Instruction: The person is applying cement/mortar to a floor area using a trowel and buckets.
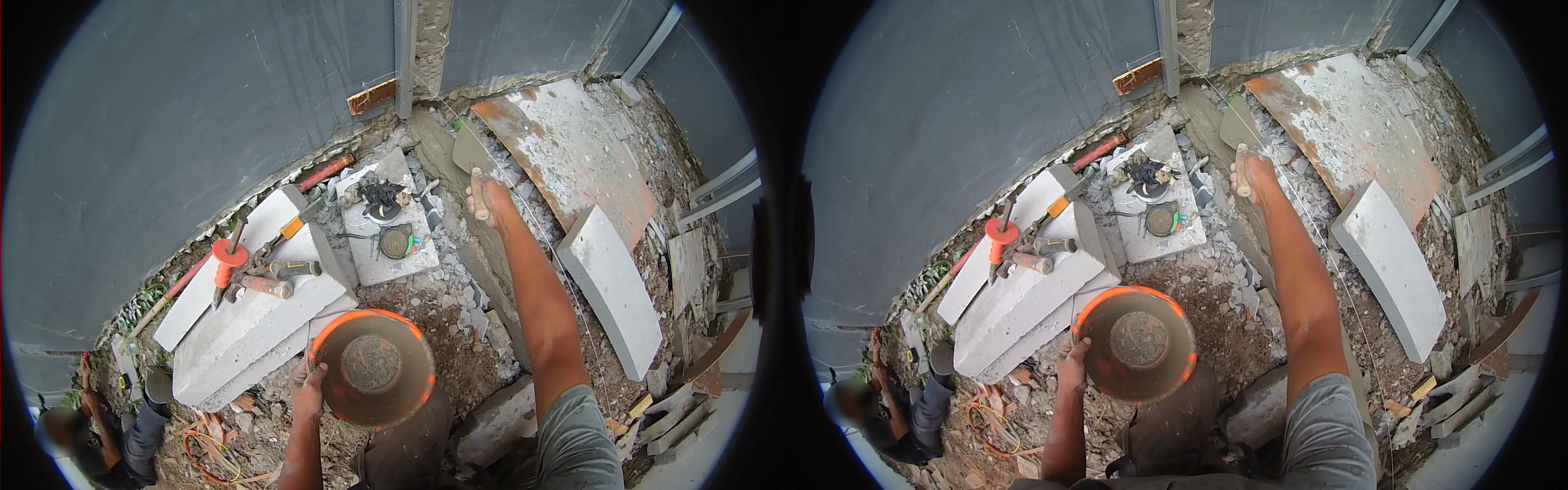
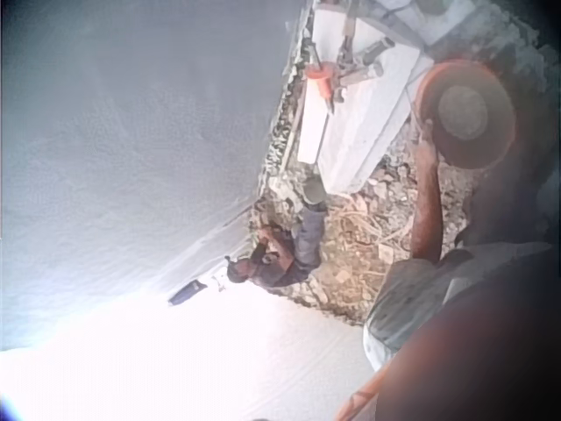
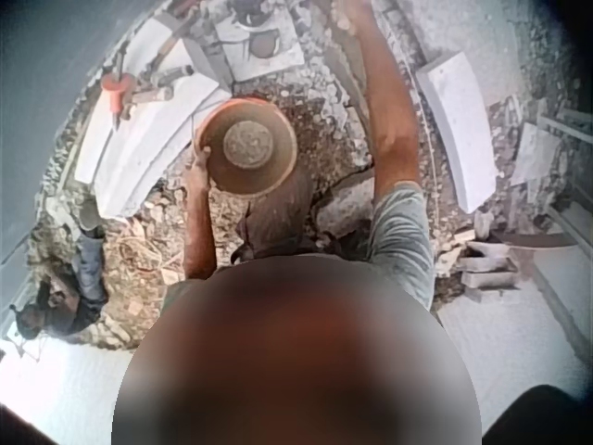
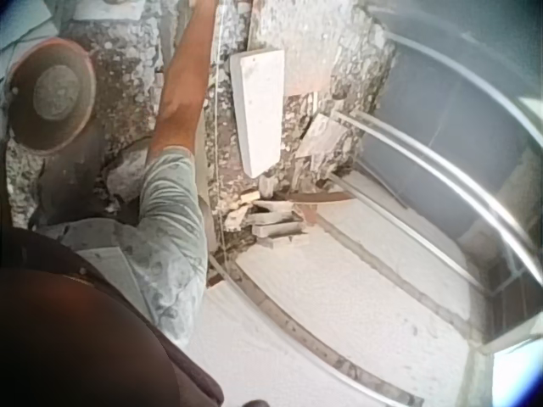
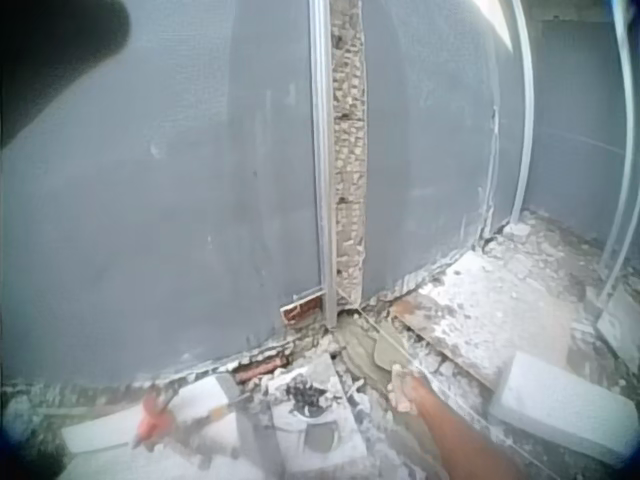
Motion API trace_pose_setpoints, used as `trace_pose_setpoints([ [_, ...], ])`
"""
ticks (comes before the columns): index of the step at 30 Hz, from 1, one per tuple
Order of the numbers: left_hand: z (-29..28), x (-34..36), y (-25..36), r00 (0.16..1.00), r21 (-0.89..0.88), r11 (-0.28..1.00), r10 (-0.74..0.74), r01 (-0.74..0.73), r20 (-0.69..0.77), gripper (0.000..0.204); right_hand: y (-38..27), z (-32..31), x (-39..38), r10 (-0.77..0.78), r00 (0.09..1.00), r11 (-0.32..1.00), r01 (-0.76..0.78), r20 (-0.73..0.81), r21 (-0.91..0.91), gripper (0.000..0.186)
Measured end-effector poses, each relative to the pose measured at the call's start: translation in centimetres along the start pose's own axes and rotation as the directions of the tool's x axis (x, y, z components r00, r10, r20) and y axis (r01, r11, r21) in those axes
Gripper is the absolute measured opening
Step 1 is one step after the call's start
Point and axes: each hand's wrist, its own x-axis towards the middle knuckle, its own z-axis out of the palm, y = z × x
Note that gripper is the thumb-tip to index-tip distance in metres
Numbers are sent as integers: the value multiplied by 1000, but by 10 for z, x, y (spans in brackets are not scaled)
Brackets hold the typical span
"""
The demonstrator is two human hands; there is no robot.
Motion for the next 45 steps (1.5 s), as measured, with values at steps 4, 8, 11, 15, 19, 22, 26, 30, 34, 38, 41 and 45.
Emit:
trace_pose_setpoints([
  [4,-5,4,-8,1000,-25,1000,5,-5,1,39,9,4,21,58,997,996,-62,50,71,24],
  [8,4,0,-1,1000,-4,1000,-28,29,9,39,4,21,42,119,992,993,-120,36,18,24],
  [11,4,-2,2,1000,0,1000,-17,17,-17,38,5,39,39,90,994,985,-81,55,-153,25],
  [15,5,-2,-1,999,-16,999,-39,39,1,37,9,51,39,9,1000,959,-2,22,-285,27],
  [19,-2,-2,-5,999,-45,998,-45,45,-11,35,22,63,26,24,999,965,-35,-47,-261,27],
  [22,-3,-2,-6,997,-31,997,-76,76,17,40,34,35,14,11,996,971,-33,-90,-238,26],
  [26,-6,2,-4,995,-17,995,-100,100,24,45,51,3,-42,62,988,985,-83,-144,-149,23],
  [30,-2,1,-4,996,-44,996,-73,75,53,40,75,-46,-103,48,981,993,-68,-190,-97,23],
  [34,-3,7,-8,994,-56,998,-25,31,102,37,113,-87,-199,27,960,994,-54,-277,-90,30],
  [38,-3,3,-2,991,-65,998,-18,27,133,37,152,-119,-307,7,946,998,-27,-324,-58,27],
  [41,-1,0,-2,990,-75,996,-29,39,139,38,165,-128,-380,50,970,997,-63,-238,-48,29],
  [45,19,2,-11,967,-97,995,17,8,256,40,161,-133,-402,-62,985,995,49,-164,-84,33],
])
